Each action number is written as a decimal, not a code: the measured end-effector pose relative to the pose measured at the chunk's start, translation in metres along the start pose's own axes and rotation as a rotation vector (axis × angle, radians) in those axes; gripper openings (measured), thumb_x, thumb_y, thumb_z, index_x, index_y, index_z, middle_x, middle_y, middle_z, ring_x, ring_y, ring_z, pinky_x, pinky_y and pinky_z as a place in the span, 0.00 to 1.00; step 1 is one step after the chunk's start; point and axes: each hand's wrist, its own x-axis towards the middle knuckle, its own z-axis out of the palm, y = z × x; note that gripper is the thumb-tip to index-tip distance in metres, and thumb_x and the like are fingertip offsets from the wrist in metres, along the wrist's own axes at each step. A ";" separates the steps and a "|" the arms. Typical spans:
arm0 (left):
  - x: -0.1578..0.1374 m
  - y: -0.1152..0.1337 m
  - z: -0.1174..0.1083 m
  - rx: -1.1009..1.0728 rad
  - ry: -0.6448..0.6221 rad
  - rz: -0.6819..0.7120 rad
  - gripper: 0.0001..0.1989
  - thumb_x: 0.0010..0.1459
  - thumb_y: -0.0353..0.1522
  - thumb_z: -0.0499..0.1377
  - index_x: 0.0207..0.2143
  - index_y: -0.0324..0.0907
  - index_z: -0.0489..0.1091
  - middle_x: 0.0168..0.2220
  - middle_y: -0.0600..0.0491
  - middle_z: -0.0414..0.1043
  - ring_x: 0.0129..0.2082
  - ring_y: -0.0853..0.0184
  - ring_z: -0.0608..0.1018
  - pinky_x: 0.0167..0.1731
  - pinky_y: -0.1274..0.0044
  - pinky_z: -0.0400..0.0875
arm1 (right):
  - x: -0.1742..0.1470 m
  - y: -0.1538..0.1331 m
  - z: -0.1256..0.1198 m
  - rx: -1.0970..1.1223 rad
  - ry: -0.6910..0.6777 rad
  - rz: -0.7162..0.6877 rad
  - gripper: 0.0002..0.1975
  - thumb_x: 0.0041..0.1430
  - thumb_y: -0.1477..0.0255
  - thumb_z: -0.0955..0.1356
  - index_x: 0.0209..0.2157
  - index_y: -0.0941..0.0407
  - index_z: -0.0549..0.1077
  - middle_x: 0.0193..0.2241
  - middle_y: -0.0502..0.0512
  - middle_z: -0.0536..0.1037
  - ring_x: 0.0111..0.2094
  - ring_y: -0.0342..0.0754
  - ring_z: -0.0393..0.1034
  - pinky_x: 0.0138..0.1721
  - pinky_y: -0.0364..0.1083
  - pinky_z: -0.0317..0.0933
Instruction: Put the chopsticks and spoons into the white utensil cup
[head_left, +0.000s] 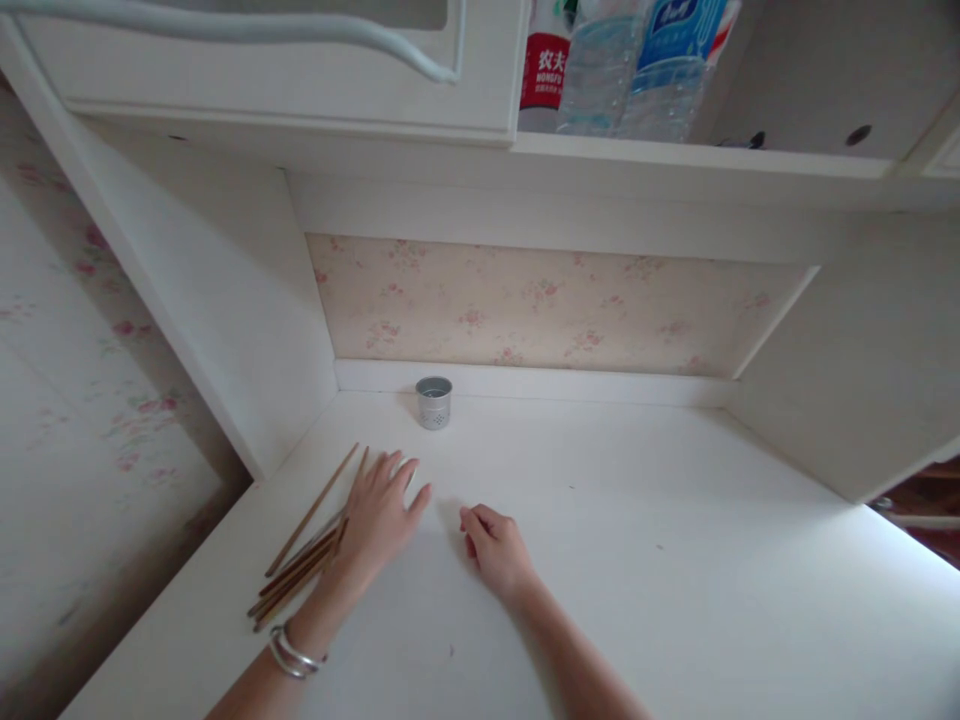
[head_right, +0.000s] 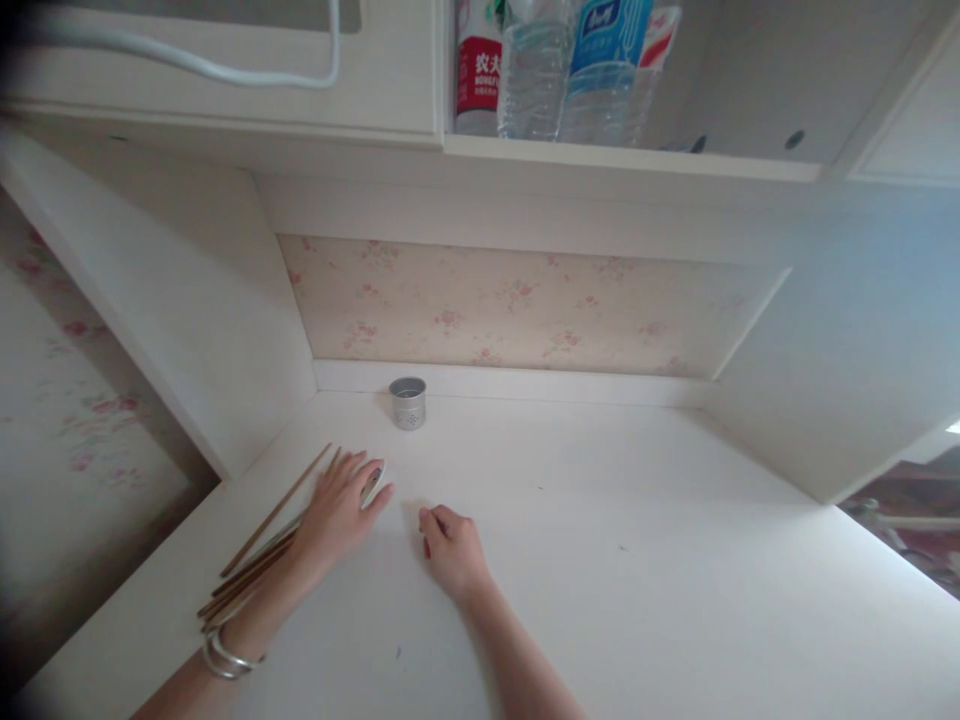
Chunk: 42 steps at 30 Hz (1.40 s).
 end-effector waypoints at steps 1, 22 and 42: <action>-0.005 0.014 0.002 -0.122 -0.006 0.072 0.21 0.61 0.44 0.48 0.49 0.42 0.70 0.55 0.42 0.67 0.57 0.56 0.65 0.57 0.64 0.55 | 0.000 0.000 0.000 0.029 0.007 0.016 0.22 0.63 0.55 0.58 0.26 0.56 0.70 0.16 0.46 0.66 0.18 0.41 0.58 0.22 0.40 0.53; -0.019 0.036 0.047 -0.849 -0.487 -0.129 0.14 0.52 0.35 0.49 0.17 0.44 0.49 0.17 0.61 0.46 0.21 0.71 0.54 0.23 0.75 0.45 | 0.163 -0.101 0.005 -0.554 0.042 -0.080 0.26 0.60 0.64 0.64 0.59 0.54 0.60 0.39 0.60 0.79 0.43 0.57 0.72 0.43 0.51 0.60; -0.018 0.035 0.042 -0.786 -0.581 0.001 0.12 0.50 0.32 0.49 0.17 0.44 0.48 0.17 0.61 0.45 0.21 0.72 0.53 0.23 0.75 0.43 | 0.094 -0.092 -0.044 -0.624 0.134 -0.254 0.11 0.65 0.67 0.61 0.44 0.53 0.72 0.38 0.53 0.79 0.34 0.46 0.73 0.36 0.42 0.59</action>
